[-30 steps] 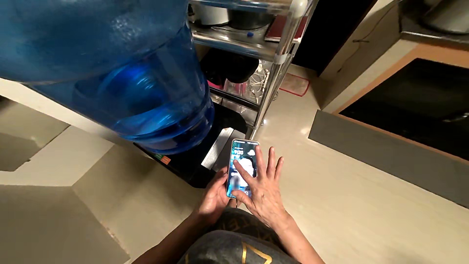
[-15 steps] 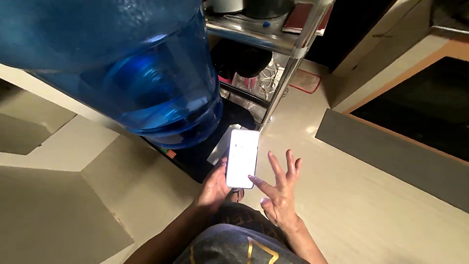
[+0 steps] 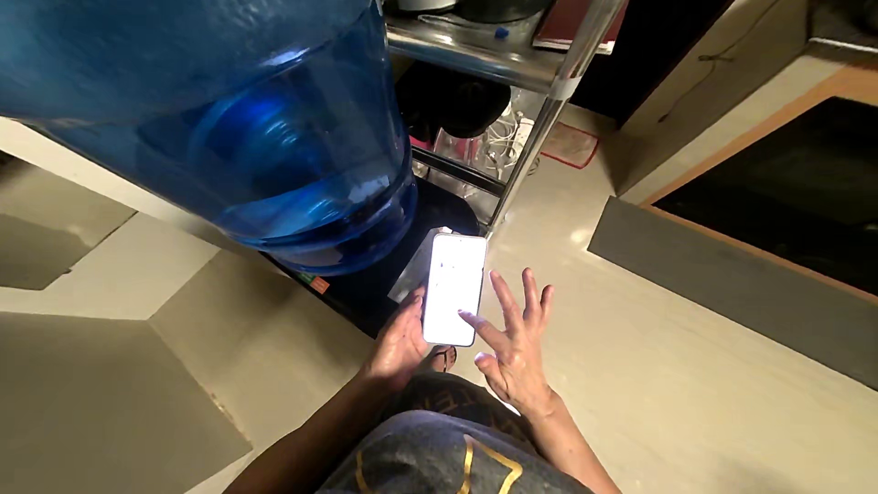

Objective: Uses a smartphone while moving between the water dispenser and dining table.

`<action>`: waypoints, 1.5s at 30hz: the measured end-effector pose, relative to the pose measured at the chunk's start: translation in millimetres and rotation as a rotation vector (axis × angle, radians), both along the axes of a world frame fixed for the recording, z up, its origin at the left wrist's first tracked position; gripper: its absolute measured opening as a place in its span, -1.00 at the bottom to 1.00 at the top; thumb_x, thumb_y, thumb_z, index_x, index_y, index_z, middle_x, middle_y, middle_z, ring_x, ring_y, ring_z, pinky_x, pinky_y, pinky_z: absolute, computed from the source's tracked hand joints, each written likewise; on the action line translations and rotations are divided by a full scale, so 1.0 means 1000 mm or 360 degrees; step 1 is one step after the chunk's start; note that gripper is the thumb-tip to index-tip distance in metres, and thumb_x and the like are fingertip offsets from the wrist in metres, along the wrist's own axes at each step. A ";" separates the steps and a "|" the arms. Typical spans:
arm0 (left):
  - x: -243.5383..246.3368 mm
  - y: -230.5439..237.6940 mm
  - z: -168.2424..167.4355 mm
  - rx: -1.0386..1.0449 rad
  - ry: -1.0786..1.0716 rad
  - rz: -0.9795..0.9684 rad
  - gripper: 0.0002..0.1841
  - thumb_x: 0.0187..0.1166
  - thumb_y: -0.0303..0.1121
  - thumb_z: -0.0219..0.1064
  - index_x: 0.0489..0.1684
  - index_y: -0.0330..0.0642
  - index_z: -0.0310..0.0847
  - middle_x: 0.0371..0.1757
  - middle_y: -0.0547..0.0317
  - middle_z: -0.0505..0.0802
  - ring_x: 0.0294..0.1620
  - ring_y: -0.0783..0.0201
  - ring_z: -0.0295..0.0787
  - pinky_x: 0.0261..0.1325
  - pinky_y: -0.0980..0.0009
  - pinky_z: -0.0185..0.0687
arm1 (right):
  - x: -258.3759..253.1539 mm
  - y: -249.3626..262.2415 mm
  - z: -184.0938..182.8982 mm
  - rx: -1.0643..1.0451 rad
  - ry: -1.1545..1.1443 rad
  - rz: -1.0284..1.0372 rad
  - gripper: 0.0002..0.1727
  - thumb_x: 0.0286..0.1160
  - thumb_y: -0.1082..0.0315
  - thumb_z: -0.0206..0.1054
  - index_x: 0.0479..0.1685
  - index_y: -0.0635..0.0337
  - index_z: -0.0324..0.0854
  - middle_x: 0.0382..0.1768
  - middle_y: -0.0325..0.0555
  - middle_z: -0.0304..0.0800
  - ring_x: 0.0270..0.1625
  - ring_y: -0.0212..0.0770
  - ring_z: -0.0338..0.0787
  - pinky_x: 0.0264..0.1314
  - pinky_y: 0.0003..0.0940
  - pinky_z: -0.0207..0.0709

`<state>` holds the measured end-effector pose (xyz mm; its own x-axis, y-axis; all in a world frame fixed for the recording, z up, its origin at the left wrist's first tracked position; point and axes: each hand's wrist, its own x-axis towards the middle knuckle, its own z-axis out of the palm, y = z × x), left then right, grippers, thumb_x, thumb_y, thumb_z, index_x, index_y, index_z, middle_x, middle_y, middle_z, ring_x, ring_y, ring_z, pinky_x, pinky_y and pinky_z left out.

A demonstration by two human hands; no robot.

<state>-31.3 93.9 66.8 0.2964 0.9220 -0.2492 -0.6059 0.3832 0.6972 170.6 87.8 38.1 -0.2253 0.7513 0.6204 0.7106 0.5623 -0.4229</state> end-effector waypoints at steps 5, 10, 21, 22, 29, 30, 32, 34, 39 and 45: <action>0.001 -0.004 -0.002 -0.0021 -0.0004 -0.0023 -0.43 0.91 -0.20 -0.32 0.82 -0.32 -0.11 0.64 -0.17 0.49 0.61 0.04 0.50 0.61 0.04 0.48 | 0.003 0.004 -0.002 0.0016 0.0082 -0.0085 -0.14 0.62 -0.49 -0.55 0.29 -0.48 0.71 0.84 -0.06 0.12 0.90 0.38 -0.40 0.71 0.59 -0.69; 0.001 -0.005 -0.008 -0.0003 -0.0027 -0.0037 -0.42 0.91 -0.19 -0.31 0.83 -0.32 -0.14 0.67 -0.19 0.46 0.63 0.02 0.48 0.63 0.02 0.45 | 0.002 -0.003 0.000 0.0063 0.0057 0.0018 -0.14 0.60 -0.50 -0.59 0.29 -0.53 0.68 0.86 -0.19 0.11 0.91 0.30 -0.41 0.73 0.56 -0.70; 0.004 -0.012 -0.007 -0.0021 -0.0034 -0.0042 -0.42 0.91 -0.18 -0.30 0.82 -0.32 -0.11 0.63 -0.17 0.51 0.60 0.04 0.53 0.60 0.05 0.49 | -0.001 -0.011 0.000 0.0082 0.0028 0.0085 -0.16 0.62 -0.49 -0.55 0.20 -0.49 0.71 0.81 -0.17 0.23 0.91 0.29 -0.31 0.74 0.54 -0.65; 0.004 -0.013 -0.006 -0.0023 -0.0035 -0.0050 -0.42 0.90 -0.18 -0.31 0.82 -0.31 -0.10 0.61 -0.17 0.52 0.58 0.05 0.54 0.58 0.06 0.51 | -0.001 -0.011 0.000 0.0075 0.0013 0.0072 -0.15 0.61 -0.49 -0.55 0.21 -0.49 0.72 0.81 -0.16 0.23 0.91 0.29 -0.30 0.74 0.54 -0.65; 0.003 -0.018 -0.005 -0.0028 -0.0038 -0.0057 -0.43 0.90 -0.16 -0.31 0.81 -0.29 -0.09 0.61 -0.17 0.52 0.58 0.04 0.54 0.58 0.04 0.51 | 0.001 -0.014 0.001 0.0116 0.0134 0.0032 -0.16 0.62 -0.47 -0.58 0.26 -0.51 0.67 0.84 -0.25 0.16 0.92 0.21 -0.35 0.75 0.51 -0.71; 0.003 -0.018 -0.004 -0.0032 -0.0029 -0.0050 -0.42 0.91 -0.17 -0.31 0.82 -0.30 -0.10 0.62 -0.17 0.51 0.59 0.04 0.53 0.59 0.04 0.50 | 0.001 -0.014 0.001 0.0134 0.0162 0.0017 -0.18 0.63 -0.47 -0.57 0.28 -0.51 0.66 0.83 -0.25 0.17 0.92 0.21 -0.34 0.76 0.49 -0.70; 0.003 -0.017 -0.003 -0.0035 -0.0017 -0.0038 -0.42 0.91 -0.18 -0.33 0.83 -0.30 -0.14 0.64 -0.18 0.49 0.61 0.04 0.51 0.61 0.04 0.47 | 0.003 -0.014 0.000 0.0151 0.0176 -0.0014 -0.19 0.64 -0.45 -0.56 0.29 -0.50 0.65 0.83 -0.23 0.18 0.92 0.22 -0.32 0.77 0.48 -0.68; 0.002 -0.017 -0.005 -0.0035 -0.0008 -0.0018 -0.41 0.91 -0.18 -0.34 0.84 -0.30 -0.16 0.67 -0.19 0.46 0.64 0.03 0.48 0.63 0.04 0.45 | 0.004 -0.015 0.000 0.0141 0.0168 -0.0020 -0.18 0.64 -0.45 -0.58 0.29 -0.51 0.65 0.83 -0.22 0.17 0.92 0.23 -0.32 0.77 0.49 -0.67; 0.002 -0.015 -0.005 -0.0036 0.0032 -0.0006 -0.41 0.90 -0.18 -0.32 0.84 -0.31 -0.14 0.68 -0.19 0.45 0.64 0.04 0.47 0.62 0.04 0.46 | 0.001 -0.018 0.000 0.0108 0.0036 -0.0010 -0.15 0.60 -0.50 -0.58 0.39 -0.57 0.62 0.86 -0.25 0.11 0.92 0.25 -0.38 0.74 0.53 -0.70; 0.002 -0.017 -0.005 -0.0029 -0.0028 -0.0054 -0.41 0.90 -0.19 -0.32 0.84 -0.30 -0.15 0.66 -0.18 0.46 0.63 0.03 0.48 0.62 0.03 0.46 | -0.002 -0.020 -0.001 0.0062 0.0010 -0.0010 -0.14 0.58 -0.51 -0.59 0.37 -0.57 0.64 0.85 -0.23 0.13 0.92 0.27 -0.37 0.71 0.57 -0.71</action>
